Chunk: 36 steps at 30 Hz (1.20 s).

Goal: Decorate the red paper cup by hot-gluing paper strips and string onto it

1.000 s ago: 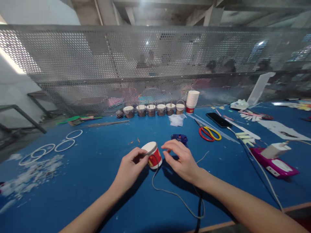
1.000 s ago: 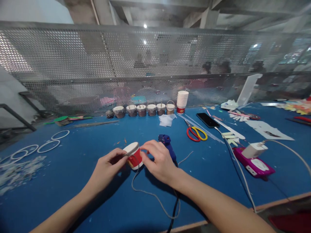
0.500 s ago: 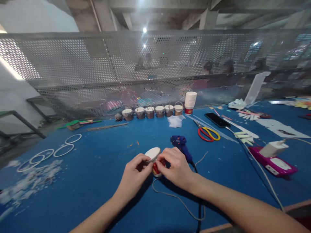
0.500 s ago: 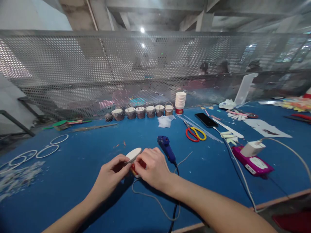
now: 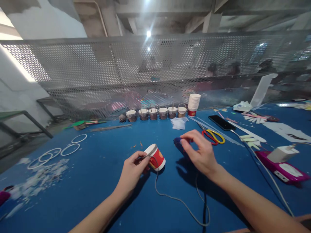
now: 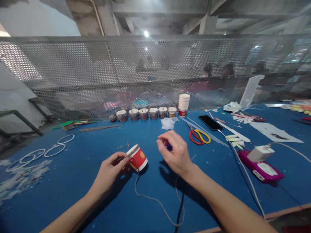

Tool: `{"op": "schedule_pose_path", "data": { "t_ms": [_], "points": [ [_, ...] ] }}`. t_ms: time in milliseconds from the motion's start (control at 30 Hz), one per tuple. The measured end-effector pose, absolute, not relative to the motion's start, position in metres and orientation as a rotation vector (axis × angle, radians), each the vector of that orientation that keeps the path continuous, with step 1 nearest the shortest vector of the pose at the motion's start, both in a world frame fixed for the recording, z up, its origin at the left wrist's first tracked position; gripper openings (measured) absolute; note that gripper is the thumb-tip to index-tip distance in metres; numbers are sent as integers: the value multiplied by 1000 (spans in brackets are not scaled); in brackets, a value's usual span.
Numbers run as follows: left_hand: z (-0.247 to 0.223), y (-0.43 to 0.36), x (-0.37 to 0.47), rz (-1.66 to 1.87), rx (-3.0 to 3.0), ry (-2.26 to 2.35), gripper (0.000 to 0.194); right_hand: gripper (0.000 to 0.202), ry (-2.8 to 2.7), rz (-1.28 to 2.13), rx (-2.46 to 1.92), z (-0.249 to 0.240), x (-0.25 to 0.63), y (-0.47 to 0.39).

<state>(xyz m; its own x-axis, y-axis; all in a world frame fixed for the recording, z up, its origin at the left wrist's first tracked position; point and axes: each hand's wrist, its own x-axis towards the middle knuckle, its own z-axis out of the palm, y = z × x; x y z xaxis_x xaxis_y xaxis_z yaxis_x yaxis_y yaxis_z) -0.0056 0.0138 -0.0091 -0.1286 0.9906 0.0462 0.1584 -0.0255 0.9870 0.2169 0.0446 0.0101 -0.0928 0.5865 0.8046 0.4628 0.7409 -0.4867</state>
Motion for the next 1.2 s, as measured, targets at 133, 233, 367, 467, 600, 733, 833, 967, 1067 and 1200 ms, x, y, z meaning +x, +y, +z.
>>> {"op": "schedule_pose_path", "data": {
  "t_ms": [133, 233, 367, 467, 600, 733, 833, 967, 1067, 1200],
  "points": [
    [-8, 17, -8, 1316, 1223, 1384, 19, 23, -1650, 257, -1087, 5, 246, 62],
    [-9, 19, -9, 1334, 1200, 1379, 20, 40, -1704, 455, -1329, -13, 255, 66],
    [-12, 20, -7, 1333, 1199, 1394, 21, 35, -1851, 602, -1526, -35, 249, 65],
    [-14, 21, -6, 1341, 1196, 1402, 22, 25, -1879, 578, -1526, -48, 241, 70],
    [-13, 20, -4, 1338, 1203, 1414, 23, 15, -1816, 589, -1500, -58, 238, 80],
    [-14, 19, -1, 1320, 1232, 1418, 24, 17, -1651, 745, -1310, -51, 233, 72],
    [-15, 19, -1, 1332, 1252, 1411, 23, 19, -1582, 974, -1136, -35, 227, 52],
    [-16, 18, -1, 1330, 1252, 1386, 23, 16, -1649, 977, -1080, -23, 219, 27],
    [-16, 17, 2, 1309, 1220, 1351, 25, 16, -1618, 927, -1024, -24, 212, 20],
    [-20, 16, 8, 1274, 1160, 1304, 27, 14, -1689, 837, -966, -29, 195, 20]
  ]
}}
